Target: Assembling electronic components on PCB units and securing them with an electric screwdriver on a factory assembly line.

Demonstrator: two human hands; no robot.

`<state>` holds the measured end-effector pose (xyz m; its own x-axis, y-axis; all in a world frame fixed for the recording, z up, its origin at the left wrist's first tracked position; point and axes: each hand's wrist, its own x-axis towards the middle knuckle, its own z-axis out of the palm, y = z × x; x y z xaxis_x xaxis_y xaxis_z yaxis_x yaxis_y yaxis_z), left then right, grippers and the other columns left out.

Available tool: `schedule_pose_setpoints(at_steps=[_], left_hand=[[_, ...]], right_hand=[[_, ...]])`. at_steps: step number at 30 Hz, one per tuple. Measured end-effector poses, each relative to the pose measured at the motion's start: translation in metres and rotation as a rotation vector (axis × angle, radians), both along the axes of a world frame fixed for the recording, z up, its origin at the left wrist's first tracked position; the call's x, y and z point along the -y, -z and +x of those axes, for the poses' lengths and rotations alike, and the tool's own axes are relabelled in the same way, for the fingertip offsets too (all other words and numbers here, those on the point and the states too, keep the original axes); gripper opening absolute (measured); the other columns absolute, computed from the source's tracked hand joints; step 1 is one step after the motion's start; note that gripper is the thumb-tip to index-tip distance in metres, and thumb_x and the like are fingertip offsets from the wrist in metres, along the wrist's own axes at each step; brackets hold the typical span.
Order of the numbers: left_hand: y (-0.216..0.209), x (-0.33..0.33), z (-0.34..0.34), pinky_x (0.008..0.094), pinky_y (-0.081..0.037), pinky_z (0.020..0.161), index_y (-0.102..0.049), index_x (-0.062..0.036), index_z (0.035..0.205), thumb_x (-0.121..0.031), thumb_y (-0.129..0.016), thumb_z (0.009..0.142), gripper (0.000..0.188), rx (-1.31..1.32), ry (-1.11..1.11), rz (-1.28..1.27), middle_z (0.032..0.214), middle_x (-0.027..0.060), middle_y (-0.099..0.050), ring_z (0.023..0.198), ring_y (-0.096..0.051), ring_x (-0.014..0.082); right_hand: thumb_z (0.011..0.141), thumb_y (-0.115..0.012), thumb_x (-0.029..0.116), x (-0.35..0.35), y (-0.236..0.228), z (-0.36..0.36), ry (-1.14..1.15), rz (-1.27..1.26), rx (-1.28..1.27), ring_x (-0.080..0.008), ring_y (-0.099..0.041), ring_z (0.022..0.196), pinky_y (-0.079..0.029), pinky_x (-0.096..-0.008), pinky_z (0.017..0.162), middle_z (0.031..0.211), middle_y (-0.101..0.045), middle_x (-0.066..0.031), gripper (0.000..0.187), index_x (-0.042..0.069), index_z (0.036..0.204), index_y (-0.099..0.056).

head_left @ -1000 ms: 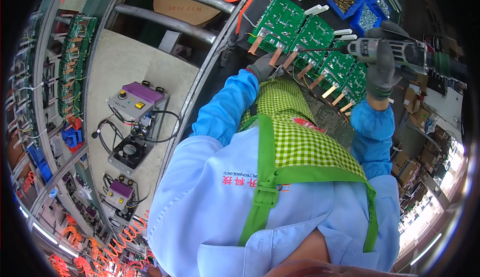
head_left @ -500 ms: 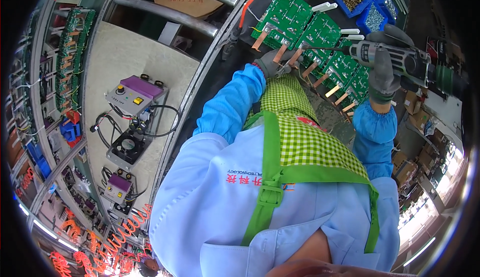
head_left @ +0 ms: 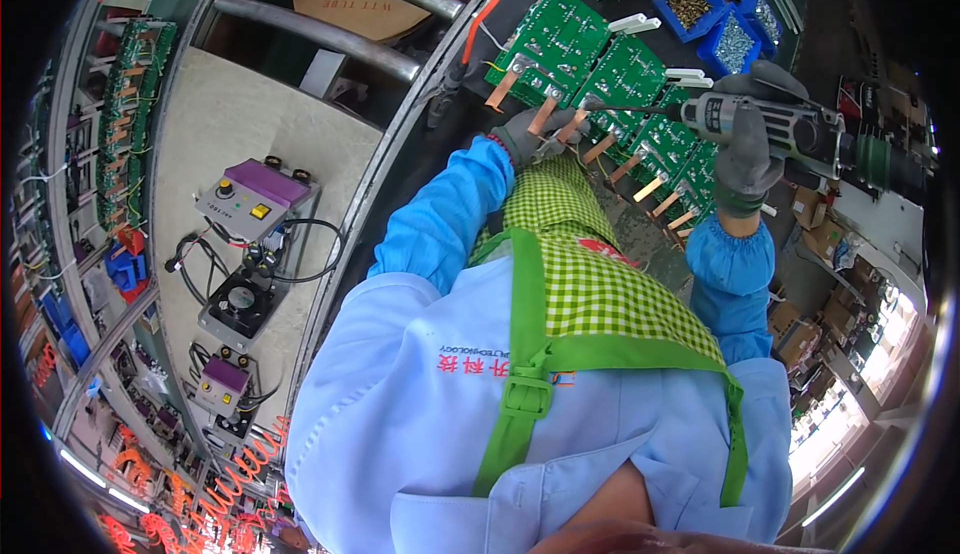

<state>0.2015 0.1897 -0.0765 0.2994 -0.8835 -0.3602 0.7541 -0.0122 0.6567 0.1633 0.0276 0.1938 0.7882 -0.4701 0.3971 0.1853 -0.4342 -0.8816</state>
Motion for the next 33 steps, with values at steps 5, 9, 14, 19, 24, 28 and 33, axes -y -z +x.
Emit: schedule_pose_setpoints(at_steps=[5,9,14,19,24,28,33], left_hand=[[0.012,0.000,0.004,0.0301,-0.047,0.082,-0.044,-0.0134,0.130,-0.022,-0.046,0.094,0.037,-0.049,0.120,0.049,0.122,0.0076,-0.053,0.101,-0.055,0.0160],[0.019,0.002,0.006,0.0297,-0.048,0.084,-0.037,-0.0127,0.135,-0.013,-0.050,0.091,0.045,0.448,0.125,-0.170,0.125,0.0084,-0.051,0.104,-0.055,0.0163],[0.016,-0.003,0.007,0.0313,-0.047,0.088,-0.036,-0.0117,0.135,-0.006,-0.054,0.087,0.052,0.446,0.199,-0.060,0.128,0.0088,-0.049,0.110,-0.054,0.0209],[0.023,-0.002,0.026,0.0356,-0.047,0.071,-0.057,-0.0157,0.114,-0.031,-0.045,0.090,0.031,1.414,0.136,0.058,0.101,0.0075,-0.062,0.082,-0.059,0.0241],[0.023,-0.015,0.007,0.0219,-0.043,0.054,-0.060,-0.0057,0.102,-0.036,-0.048,0.092,0.034,0.150,0.281,0.264,0.089,0.0049,-0.065,0.069,-0.060,0.0095],[0.028,0.012,-0.033,0.0239,-0.049,0.060,-0.055,-0.0068,0.113,-0.030,-0.058,0.087,0.035,0.036,0.336,0.185,0.097,0.0074,-0.065,0.075,-0.063,0.0134],[0.035,0.031,-0.049,0.0363,-0.051,0.071,-0.046,-0.0177,0.127,-0.008,-0.064,0.075,0.056,1.431,-0.184,-0.036,0.108,0.0151,-0.058,0.088,-0.061,0.0280]], right_hand=[[0.075,-0.058,0.016,-0.004,-0.001,0.002,0.041,-0.042,0.021,-0.0177,-0.060,0.076,-0.049,-0.0314,0.073,0.086,-0.062,-0.0117,0.034,0.001,0.106,-0.052],[0.074,-0.059,0.018,0.004,0.002,-0.005,0.049,-0.016,-0.012,-0.0192,-0.060,0.076,-0.050,-0.0334,0.074,0.086,-0.062,-0.0119,0.037,0.002,0.106,-0.051],[0.074,-0.060,0.018,0.013,0.012,-0.005,0.076,-0.177,0.057,-0.0186,-0.060,0.075,-0.051,-0.0334,0.069,0.088,-0.062,-0.0127,0.038,0.001,0.108,-0.053],[0.077,-0.059,0.021,0.023,-0.006,-0.012,0.072,-0.113,0.159,-0.0201,-0.062,0.074,-0.052,-0.0331,0.068,0.083,-0.064,-0.0136,0.041,-0.005,0.108,-0.053],[0.079,-0.053,0.024,0.022,-0.030,-0.034,0.273,-0.168,0.054,-0.0207,-0.061,0.077,-0.051,-0.0317,0.071,0.084,-0.063,-0.0140,0.039,-0.005,0.105,-0.052],[0.074,-0.058,0.026,0.025,-0.020,-0.040,0.252,-0.103,0.052,-0.0195,-0.060,0.076,-0.049,-0.0315,0.072,0.081,-0.062,-0.0127,0.044,-0.003,0.106,-0.051],[0.077,-0.061,0.015,0.034,-0.010,-0.048,0.023,-0.036,0.103,-0.0171,-0.061,0.075,-0.051,-0.0321,0.071,0.085,-0.063,-0.0110,0.038,-0.003,0.109,-0.052]])
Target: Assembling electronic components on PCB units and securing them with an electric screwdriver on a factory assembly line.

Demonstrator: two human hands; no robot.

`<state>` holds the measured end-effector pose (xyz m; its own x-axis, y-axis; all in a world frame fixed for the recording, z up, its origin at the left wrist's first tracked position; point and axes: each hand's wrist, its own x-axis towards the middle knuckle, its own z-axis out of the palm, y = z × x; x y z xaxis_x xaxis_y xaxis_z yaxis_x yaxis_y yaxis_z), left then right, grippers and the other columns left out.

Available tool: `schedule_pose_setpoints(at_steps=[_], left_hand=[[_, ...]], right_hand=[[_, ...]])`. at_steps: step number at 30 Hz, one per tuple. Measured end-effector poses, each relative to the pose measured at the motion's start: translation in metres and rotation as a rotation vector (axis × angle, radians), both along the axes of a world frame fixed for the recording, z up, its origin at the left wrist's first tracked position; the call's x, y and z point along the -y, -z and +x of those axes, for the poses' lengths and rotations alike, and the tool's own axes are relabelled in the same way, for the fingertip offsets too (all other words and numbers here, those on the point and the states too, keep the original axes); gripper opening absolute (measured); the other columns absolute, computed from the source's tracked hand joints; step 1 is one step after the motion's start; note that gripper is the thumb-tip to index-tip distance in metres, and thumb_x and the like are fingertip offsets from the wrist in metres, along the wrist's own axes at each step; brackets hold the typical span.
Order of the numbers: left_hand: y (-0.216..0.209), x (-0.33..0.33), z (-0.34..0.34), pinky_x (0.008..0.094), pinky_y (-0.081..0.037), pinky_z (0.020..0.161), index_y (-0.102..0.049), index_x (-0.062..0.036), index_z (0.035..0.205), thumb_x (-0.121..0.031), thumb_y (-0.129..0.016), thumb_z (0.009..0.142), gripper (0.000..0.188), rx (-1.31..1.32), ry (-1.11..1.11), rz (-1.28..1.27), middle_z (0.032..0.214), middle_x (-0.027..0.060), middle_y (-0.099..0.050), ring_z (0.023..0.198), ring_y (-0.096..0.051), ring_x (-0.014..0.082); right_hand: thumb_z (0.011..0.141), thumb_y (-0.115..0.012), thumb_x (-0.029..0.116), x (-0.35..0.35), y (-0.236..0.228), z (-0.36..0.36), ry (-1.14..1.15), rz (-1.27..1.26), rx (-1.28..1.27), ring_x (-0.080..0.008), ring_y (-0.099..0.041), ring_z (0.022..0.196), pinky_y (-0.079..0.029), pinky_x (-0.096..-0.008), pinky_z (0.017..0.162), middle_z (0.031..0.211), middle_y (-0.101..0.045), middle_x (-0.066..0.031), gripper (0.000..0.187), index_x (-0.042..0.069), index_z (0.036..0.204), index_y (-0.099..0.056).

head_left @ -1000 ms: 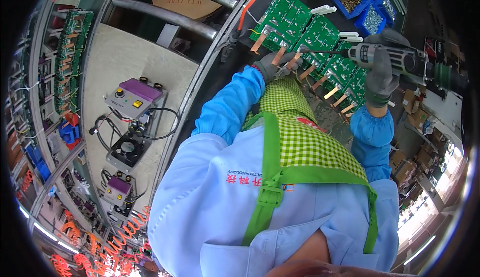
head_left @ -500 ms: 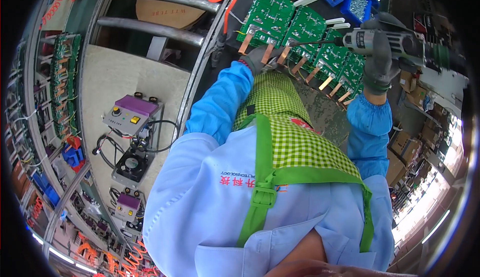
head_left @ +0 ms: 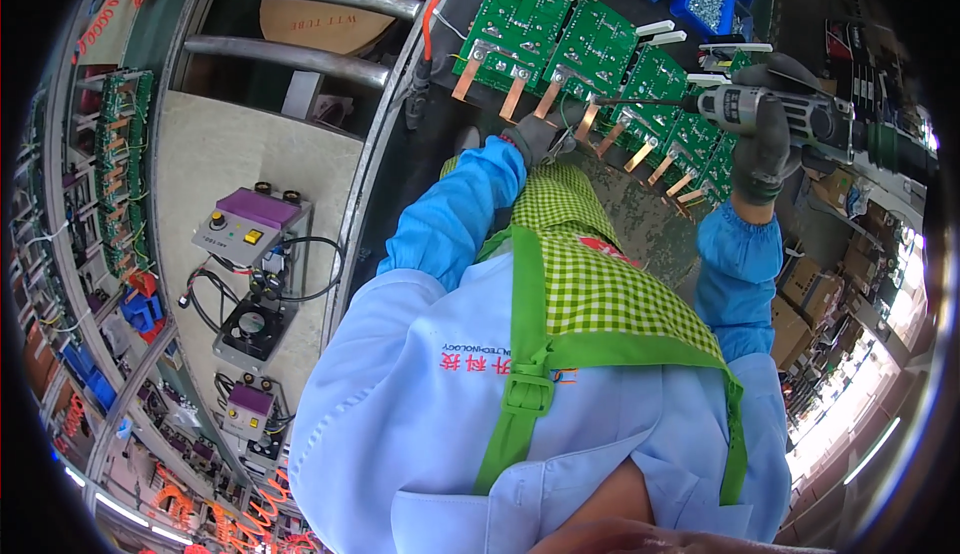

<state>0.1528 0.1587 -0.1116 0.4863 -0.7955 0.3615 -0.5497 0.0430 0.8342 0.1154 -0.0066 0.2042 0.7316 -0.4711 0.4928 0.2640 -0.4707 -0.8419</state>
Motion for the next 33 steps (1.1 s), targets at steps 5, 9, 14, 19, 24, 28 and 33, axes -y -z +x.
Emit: schedule_pose_setpoints(at_steps=[5,9,14,19,24,28,33], left_hand=[[-0.010,0.017,-0.004,0.0302,-0.048,0.075,-0.053,-0.0105,0.118,-0.025,-0.060,0.083,0.038,-1.217,0.282,-0.025,0.103,0.0065,-0.060,0.092,-0.059,0.0152],[-0.028,0.018,-0.005,0.0307,-0.050,0.073,-0.053,-0.0061,0.118,-0.035,-0.052,0.089,0.041,-1.683,0.178,-0.036,0.104,0.0069,-0.061,0.088,-0.060,0.0157],[-0.044,0.015,-0.011,0.0351,-0.051,0.075,-0.053,-0.0048,0.117,-0.034,-0.060,0.084,0.045,-1.615,0.138,-0.131,0.105,0.0102,-0.060,0.089,-0.059,0.0211],[-0.044,0.019,-0.014,0.0341,-0.051,0.074,-0.055,-0.0041,0.114,-0.034,-0.064,0.081,0.045,-1.515,0.061,-0.110,0.102,0.0091,-0.060,0.086,-0.059,0.0180],[-0.043,0.020,-0.011,0.0296,-0.051,0.071,-0.056,-0.0049,0.111,-0.038,-0.064,0.082,0.045,-1.602,0.093,-0.153,0.100,0.0068,-0.061,0.084,-0.058,0.0144],[-0.046,0.018,-0.013,0.0283,-0.050,0.069,-0.058,-0.0053,0.109,-0.038,-0.064,0.082,0.043,-1.509,0.051,-0.091,0.097,0.0057,-0.062,0.084,-0.059,0.0134],[-0.049,0.017,-0.008,0.0272,-0.048,0.069,-0.057,-0.0034,0.109,-0.035,-0.064,0.082,0.042,-1.529,0.022,0.026,0.096,0.0070,-0.062,0.086,-0.058,0.0118]], right_hand=[[0.075,-0.065,0.004,0.011,0.008,0.001,-0.118,0.076,-0.008,-0.0175,-0.063,0.076,-0.053,-0.0286,0.068,0.087,-0.064,-0.0132,0.039,-0.004,0.111,-0.052],[0.077,-0.067,0.004,0.015,0.012,0.004,-0.241,0.071,0.053,-0.0167,-0.063,0.076,-0.054,-0.0275,0.068,0.087,-0.064,-0.0132,0.039,-0.005,0.112,-0.052],[0.075,-0.060,0.013,0.010,0.010,0.004,-0.120,0.025,-0.073,-0.0210,-0.061,0.073,-0.051,-0.0344,0.072,0.082,-0.063,-0.0120,0.041,-0.002,0.111,-0.049],[0.078,-0.062,0.015,0.013,0.022,-0.002,-0.130,0.168,0.026,-0.0190,-0.062,0.074,-0.051,-0.0306,0.066,0.084,-0.063,-0.0119,0.032,-0.001,0.104,-0.053],[0.081,-0.061,0.016,0.020,0.033,-0.011,-0.128,0.865,-0.064,-0.0193,-0.062,0.081,-0.053,-0.0301,0.066,0.094,-0.061,-0.0137,0.028,0.000,0.104,-0.056],[0.083,-0.058,0.013,0.023,0.032,-0.003,-0.322,0.182,0.063,-0.0203,-0.062,0.081,-0.054,-0.0318,0.067,0.102,-0.058,-0.0138,0.026,0.004,0.107,-0.057],[0.082,-0.059,0.010,0.023,0.028,0.001,-0.304,0.251,0.053,-0.0205,-0.062,0.083,-0.054,-0.0316,0.067,0.104,-0.057,-0.0128,0.018,0.004,0.099,-0.061]])
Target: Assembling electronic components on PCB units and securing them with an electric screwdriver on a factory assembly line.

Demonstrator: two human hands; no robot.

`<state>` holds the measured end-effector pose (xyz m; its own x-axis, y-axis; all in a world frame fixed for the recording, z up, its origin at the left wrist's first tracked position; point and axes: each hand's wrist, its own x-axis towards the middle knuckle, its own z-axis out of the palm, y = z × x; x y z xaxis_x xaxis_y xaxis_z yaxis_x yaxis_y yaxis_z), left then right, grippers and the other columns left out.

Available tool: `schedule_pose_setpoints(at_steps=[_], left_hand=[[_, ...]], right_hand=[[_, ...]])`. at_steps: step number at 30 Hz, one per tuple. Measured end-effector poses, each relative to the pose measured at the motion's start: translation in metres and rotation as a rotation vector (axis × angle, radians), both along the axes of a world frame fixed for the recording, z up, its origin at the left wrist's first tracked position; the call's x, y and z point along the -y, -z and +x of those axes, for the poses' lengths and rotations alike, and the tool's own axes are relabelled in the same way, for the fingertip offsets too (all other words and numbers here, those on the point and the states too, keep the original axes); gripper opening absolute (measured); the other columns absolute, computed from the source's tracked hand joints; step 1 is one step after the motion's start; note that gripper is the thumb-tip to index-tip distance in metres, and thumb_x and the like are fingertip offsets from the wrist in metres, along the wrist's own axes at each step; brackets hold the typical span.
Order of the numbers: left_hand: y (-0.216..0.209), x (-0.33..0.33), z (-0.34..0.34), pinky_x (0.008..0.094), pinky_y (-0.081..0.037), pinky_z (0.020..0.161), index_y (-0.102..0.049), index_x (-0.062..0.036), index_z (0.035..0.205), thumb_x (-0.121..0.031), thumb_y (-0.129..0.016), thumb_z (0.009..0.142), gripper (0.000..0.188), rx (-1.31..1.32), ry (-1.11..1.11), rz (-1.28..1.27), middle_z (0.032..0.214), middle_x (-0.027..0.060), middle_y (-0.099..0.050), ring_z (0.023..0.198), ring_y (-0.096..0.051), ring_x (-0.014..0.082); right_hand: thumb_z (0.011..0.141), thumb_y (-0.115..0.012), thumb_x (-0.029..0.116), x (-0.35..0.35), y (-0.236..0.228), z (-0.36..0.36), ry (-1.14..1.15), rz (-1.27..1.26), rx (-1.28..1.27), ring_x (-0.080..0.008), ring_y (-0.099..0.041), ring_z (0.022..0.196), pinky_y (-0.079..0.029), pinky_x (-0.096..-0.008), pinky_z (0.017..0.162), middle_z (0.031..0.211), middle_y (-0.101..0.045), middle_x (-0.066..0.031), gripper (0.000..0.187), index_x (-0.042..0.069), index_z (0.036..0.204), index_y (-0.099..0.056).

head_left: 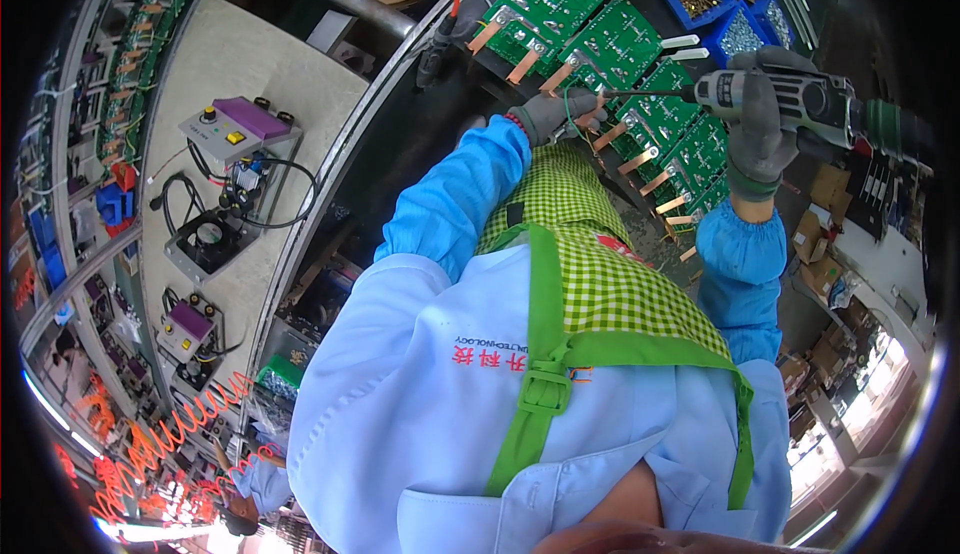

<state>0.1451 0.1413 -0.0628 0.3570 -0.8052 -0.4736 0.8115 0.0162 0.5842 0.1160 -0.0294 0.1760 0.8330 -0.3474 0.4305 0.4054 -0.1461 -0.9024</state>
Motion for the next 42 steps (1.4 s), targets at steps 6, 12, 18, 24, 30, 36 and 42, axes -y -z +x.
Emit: schedule_pose_setpoints(at_steps=[6,12,18,24,30,36,42], left_hand=[[0.021,0.000,0.001,0.0281,-0.047,0.074,-0.055,-0.0038,0.113,-0.033,-0.060,0.085,0.041,-0.034,0.021,-0.112,0.101,0.0059,-0.060,0.090,-0.058,0.0124],[0.056,-0.008,0.014,0.0293,-0.048,0.075,-0.050,-0.0069,0.122,-0.029,-0.056,0.088,0.041,0.840,0.268,0.049,0.100,0.0072,-0.063,0.089,-0.060,0.0160],[0.033,0.000,-0.019,0.0272,-0.045,0.057,-0.061,-0.0053,0.107,-0.031,-0.058,0.087,0.033,0.418,0.207,0.103,0.084,0.0057,-0.063,0.067,-0.056,0.0118],[0.002,0.024,-0.041,0.0247,-0.046,0.062,-0.059,-0.0080,0.106,-0.044,-0.058,0.085,0.041,-0.039,0.034,0.126,0.083,0.0033,-0.059,0.066,-0.053,0.0113],[-0.005,0.018,-0.035,0.0265,-0.047,0.069,-0.053,-0.0091,0.115,-0.027,-0.056,0.087,0.034,0.557,0.054,-0.100,0.103,0.0071,-0.055,0.082,-0.058,0.0153],[0.001,0.026,-0.036,0.0272,-0.048,0.068,-0.049,-0.0057,0.120,-0.027,-0.060,0.086,0.042,0.008,0.101,0.010,0.097,0.0082,-0.062,0.081,-0.061,0.0168],[0.003,0.029,-0.038,0.0210,-0.043,0.054,-0.062,-0.0047,0.099,-0.040,-0.058,0.086,0.038,0.014,-0.006,-0.104,0.078,0.0026,-0.062,0.064,-0.055,0.0076]], right_hand=[[0.078,-0.061,0.009,0.004,0.001,0.002,-0.018,0.022,0.010,-0.0176,-0.062,0.081,-0.054,-0.0313,0.066,0.107,-0.056,-0.0125,0.027,0.004,0.104,-0.057],[0.076,-0.063,0.017,0.011,-0.027,-0.010,0.178,-0.096,-0.086,-0.0175,-0.062,0.075,-0.053,-0.0302,0.066,0.086,-0.063,-0.0099,0.038,-0.002,0.108,-0.055],[0.073,-0.063,0.021,0.013,-0.045,-0.033,0.275,-0.268,-0.051,-0.0185,-0.061,0.077,-0.051,-0.0332,0.072,0.086,-0.064,-0.0108,0.043,-0.002,0.109,-0.054],[0.076,-0.062,0.009,0.021,-0.024,-0.040,0.191,-0.175,-0.009,-0.0176,-0.062,0.077,-0.050,-0.0304,0.071,0.084,-0.064,-0.0133,0.036,-0.005,0.108,-0.053],[0.073,-0.061,0.024,0.016,-0.021,-0.045,0.206,-0.295,-0.129,-0.0212,-0.060,0.079,-0.050,-0.0357,0.075,0.086,-0.062,-0.0116,0.048,0.000,0.112,-0.050],[0.072,-0.058,0.023,0.007,-0.026,-0.037,0.277,-0.317,-0.160,-0.0191,-0.059,0.075,-0.048,-0.0337,0.074,0.083,-0.062,-0.0109,0.046,-0.002,0.109,-0.051],[0.075,-0.060,0.025,0.004,-0.022,-0.040,0.329,-0.322,-0.150,-0.0190,-0.060,0.077,-0.049,-0.0320,0.075,0.082,-0.062,-0.0115,0.039,-0.001,0.104,-0.052]])
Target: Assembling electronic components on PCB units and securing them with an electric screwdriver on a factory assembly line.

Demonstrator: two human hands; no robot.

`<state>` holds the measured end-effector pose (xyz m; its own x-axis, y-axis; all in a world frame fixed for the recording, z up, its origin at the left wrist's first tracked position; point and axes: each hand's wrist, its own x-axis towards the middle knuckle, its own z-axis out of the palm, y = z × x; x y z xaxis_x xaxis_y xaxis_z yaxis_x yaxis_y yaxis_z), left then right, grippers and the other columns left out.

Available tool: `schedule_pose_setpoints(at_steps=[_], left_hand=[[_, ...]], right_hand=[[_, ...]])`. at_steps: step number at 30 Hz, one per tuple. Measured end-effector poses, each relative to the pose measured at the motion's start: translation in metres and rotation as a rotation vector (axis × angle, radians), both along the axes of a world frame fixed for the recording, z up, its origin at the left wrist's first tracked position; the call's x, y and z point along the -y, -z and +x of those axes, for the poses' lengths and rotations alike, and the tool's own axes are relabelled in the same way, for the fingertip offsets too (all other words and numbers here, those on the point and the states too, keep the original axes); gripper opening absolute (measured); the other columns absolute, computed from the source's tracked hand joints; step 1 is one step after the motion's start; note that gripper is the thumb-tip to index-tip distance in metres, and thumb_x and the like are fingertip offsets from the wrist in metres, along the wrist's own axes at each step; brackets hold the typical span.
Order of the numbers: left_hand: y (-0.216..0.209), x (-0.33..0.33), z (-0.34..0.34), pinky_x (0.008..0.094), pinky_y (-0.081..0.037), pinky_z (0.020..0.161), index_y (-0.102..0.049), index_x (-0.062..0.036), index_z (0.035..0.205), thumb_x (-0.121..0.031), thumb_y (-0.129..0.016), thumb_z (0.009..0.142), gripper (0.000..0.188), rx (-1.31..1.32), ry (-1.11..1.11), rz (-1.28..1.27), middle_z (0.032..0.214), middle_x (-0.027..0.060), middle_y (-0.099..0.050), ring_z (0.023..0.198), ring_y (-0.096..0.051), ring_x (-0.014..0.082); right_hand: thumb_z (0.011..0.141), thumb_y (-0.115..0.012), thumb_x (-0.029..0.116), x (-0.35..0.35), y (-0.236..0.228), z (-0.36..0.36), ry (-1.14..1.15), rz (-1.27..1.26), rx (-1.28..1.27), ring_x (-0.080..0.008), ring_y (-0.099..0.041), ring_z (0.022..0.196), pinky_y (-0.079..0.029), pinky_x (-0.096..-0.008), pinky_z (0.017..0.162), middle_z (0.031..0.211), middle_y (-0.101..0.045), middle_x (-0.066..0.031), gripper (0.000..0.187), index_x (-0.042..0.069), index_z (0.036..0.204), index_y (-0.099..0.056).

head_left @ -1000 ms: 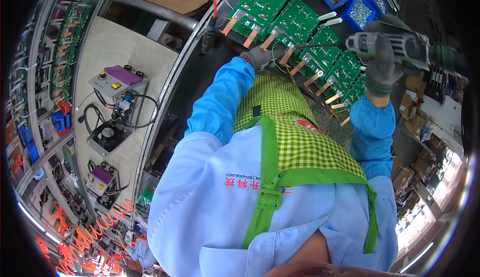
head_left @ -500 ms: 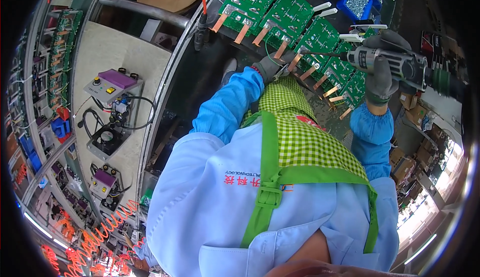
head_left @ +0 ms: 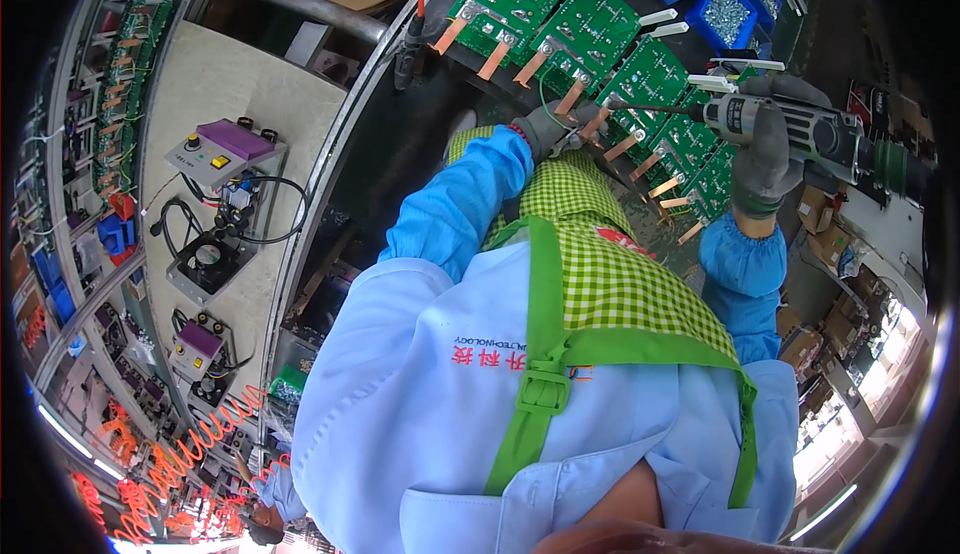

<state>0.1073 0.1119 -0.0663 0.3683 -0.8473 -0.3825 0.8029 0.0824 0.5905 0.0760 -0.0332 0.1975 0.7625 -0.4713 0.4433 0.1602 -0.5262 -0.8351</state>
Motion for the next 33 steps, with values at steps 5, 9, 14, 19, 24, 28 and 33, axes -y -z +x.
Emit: schedule_pose_setpoints(at_steps=[5,9,14,19,24,28,33], left_hand=[[-0.008,-0.003,0.003,0.0214,-0.043,0.057,-0.058,-0.0032,0.108,-0.037,-0.057,0.088,0.039,0.017,0.055,0.002,0.082,0.0039,-0.063,0.068,-0.056,0.0096],[-0.011,-0.005,0.003,0.0240,-0.045,0.060,-0.053,-0.0059,0.116,-0.036,-0.061,0.085,0.044,-0.048,-0.014,-0.009,0.089,0.0061,-0.064,0.073,-0.059,0.0123],[-0.007,-0.005,0.007,0.0263,-0.048,0.066,-0.053,-0.0082,0.119,-0.034,-0.062,0.085,0.044,-0.015,0.057,0.001,0.098,0.0082,-0.062,0.075,-0.060,0.0130],[0.001,-0.002,0.007,0.0270,-0.048,0.070,-0.055,-0.0098,0.118,-0.035,-0.060,0.086,0.041,0.019,0.074,-0.073,0.098,0.0061,-0.062,0.082,-0.059,0.0119],[0.011,-0.011,0.021,0.0265,-0.046,0.061,-0.061,-0.0074,0.105,-0.033,-0.056,0.088,0.031,0.720,0.173,0.133,0.079,0.0031,-0.060,0.069,-0.056,0.0130],[0.010,-0.031,0.012,0.0255,-0.045,0.055,-0.062,-0.0051,0.099,-0.032,-0.053,0.090,0.030,0.348,0.261,0.304,0.080,0.0039,-0.062,0.070,-0.058,0.0124],[-0.006,-0.020,-0.045,0.0231,-0.047,0.057,-0.059,-0.0035,0.104,-0.032,-0.054,0.089,0.032,0.129,0.178,0.211,0.085,0.0051,-0.063,0.072,-0.059,0.0111]], right_hand=[[0.075,-0.060,0.023,0.001,-0.001,0.000,-0.011,0.003,0.003,-0.0191,-0.060,0.077,-0.050,-0.0325,0.075,0.085,-0.062,-0.0114,0.036,0.001,0.103,-0.052],[0.075,-0.061,0.021,0.002,0.000,0.001,-0.026,0.017,-0.003,-0.0185,-0.060,0.077,-0.050,-0.0330,0.074,0.085,-0.062,-0.0104,0.035,0.001,0.102,-0.053],[0.074,-0.060,0.022,0.006,0.000,-0.003,-0.035,0.056,0.015,-0.0186,-0.060,0.076,-0.050,-0.0323,0.072,0.084,-0.063,-0.0102,0.039,0.001,0.106,-0.053],[0.074,-0.059,0.023,0.009,0.001,-0.004,-0.040,0.080,0.004,-0.0183,-0.060,0.074,-0.049,-0.0322,0.072,0.083,-0.063,-0.0122,0.043,0.000,0.109,-0.051],[0.074,-0.059,0.021,0.025,-0.005,-0.009,-0.119,0.068,0.137,-0.0198,-0.061,0.073,-0.051,-0.0329,0.069,0.082,-0.064,-0.0134,0.043,-0.004,0.108,-0.054],[0.072,-0.061,0.025,0.045,-0.021,-0.035,-0.126,0.020,0.116,-0.0196,-0.061,0.073,-0.052,-0.0341,0.068,0.082,-0.063,-0.0143,0.046,-0.003,0.108,-0.055],[0.071,-0.062,0.027,0.059,-0.018,-0.050,-0.181,0.043,0.147,-0.0204,-0.061,0.072,-0.052,-0.0338,0.067,0.082,-0.063,-0.0136,0.047,-0.003,0.107,-0.055]])
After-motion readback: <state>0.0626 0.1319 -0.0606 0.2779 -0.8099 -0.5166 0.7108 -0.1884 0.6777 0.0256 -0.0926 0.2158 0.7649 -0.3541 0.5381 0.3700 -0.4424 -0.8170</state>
